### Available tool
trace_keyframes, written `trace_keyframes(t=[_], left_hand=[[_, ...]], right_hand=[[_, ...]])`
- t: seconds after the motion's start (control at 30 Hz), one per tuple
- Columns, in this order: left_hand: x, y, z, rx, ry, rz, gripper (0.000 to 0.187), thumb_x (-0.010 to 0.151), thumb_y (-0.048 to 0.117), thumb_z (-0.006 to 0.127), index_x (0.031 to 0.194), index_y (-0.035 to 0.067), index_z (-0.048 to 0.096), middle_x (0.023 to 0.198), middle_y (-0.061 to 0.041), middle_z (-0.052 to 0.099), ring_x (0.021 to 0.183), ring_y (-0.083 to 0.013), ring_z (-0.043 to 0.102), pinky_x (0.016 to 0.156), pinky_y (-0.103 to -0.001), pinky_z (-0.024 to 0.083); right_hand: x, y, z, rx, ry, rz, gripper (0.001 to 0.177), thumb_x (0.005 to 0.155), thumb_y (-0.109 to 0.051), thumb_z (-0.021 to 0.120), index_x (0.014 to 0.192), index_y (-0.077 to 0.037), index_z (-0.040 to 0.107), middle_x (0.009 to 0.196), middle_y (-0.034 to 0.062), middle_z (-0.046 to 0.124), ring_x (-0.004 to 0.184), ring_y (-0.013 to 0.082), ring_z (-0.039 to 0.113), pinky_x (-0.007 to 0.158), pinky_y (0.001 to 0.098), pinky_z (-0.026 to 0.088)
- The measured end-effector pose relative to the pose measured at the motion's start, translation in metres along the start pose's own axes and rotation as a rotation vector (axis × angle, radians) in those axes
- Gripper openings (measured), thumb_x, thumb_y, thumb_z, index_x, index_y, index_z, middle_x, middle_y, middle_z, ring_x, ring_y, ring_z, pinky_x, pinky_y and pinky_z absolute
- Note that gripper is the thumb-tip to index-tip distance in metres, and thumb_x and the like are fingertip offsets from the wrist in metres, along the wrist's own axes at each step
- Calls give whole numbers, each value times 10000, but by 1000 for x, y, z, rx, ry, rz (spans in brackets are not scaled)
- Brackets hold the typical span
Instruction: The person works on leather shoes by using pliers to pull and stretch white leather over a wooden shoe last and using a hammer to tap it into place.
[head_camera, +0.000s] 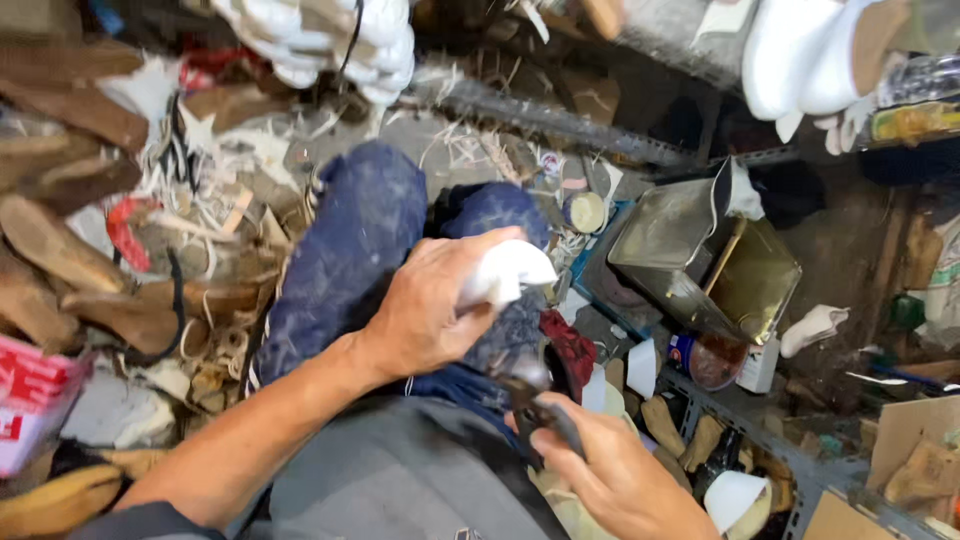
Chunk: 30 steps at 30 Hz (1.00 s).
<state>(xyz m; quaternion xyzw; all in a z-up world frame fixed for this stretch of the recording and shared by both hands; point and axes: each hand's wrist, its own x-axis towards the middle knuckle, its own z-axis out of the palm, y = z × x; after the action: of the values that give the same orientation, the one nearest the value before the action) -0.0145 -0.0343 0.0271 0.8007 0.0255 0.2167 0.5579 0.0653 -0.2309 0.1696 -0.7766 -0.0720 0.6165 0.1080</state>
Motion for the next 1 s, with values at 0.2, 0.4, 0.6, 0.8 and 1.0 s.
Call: trace_keyframes(t=[0.2, 0.4, 0.6, 0.8, 1.0], left_hand=[[-7, -8, -5, -59, -61, -151, 621, 902, 203, 709, 1460, 99, 459, 1435, -103, 624, 1248, -301, 635, 1074, -416, 423], [-8, -10, -3, -90, -88, -97, 758, 722, 59, 639, 1458, 68, 459, 1444, -116, 615, 1252, -319, 632, 1046, -409, 426], [-9, -8, -3, -89, -112, -63, 757, 716, 71, 628, 1452, 61, 453, 1366, -115, 648, 1131, -308, 642, 981, -395, 400], [-7, -10, -5, -93, -122, -59, 704, 779, 90, 653, 1453, 54, 454, 1297, -113, 667, 1067, -303, 645, 940, -384, 393], [-7, -15, -5, -121, -136, -102, 734, 759, 93, 668, 1458, 52, 450, 1473, -118, 592, 1250, -316, 626, 1063, -412, 414]], right_hand=[[18, -2, -2, -59, 51, -205, 369, 1011, -318, 490, 1263, -229, 745, 810, 1, 630, 648, 155, 490, 679, 255, 370], [29, -4, -20, -163, 118, -431, 386, 1005, -305, 490, 1311, -208, 705, 687, -13, 562, 615, 141, 654, 647, 284, 489], [31, -8, -41, -95, -83, -419, 456, 981, -373, 482, 1324, -140, 671, 1171, -67, 769, 886, 71, 647, 759, 270, 584], [31, -9, -37, -111, -142, -521, 430, 1021, -380, 425, 1286, -132, 656, 1158, -13, 749, 1000, 117, 681, 888, 276, 505], [44, -5, -47, -220, -101, -406, 382, 1014, -381, 457, 1249, -162, 663, 871, 3, 678, 750, 129, 688, 710, 293, 527]])
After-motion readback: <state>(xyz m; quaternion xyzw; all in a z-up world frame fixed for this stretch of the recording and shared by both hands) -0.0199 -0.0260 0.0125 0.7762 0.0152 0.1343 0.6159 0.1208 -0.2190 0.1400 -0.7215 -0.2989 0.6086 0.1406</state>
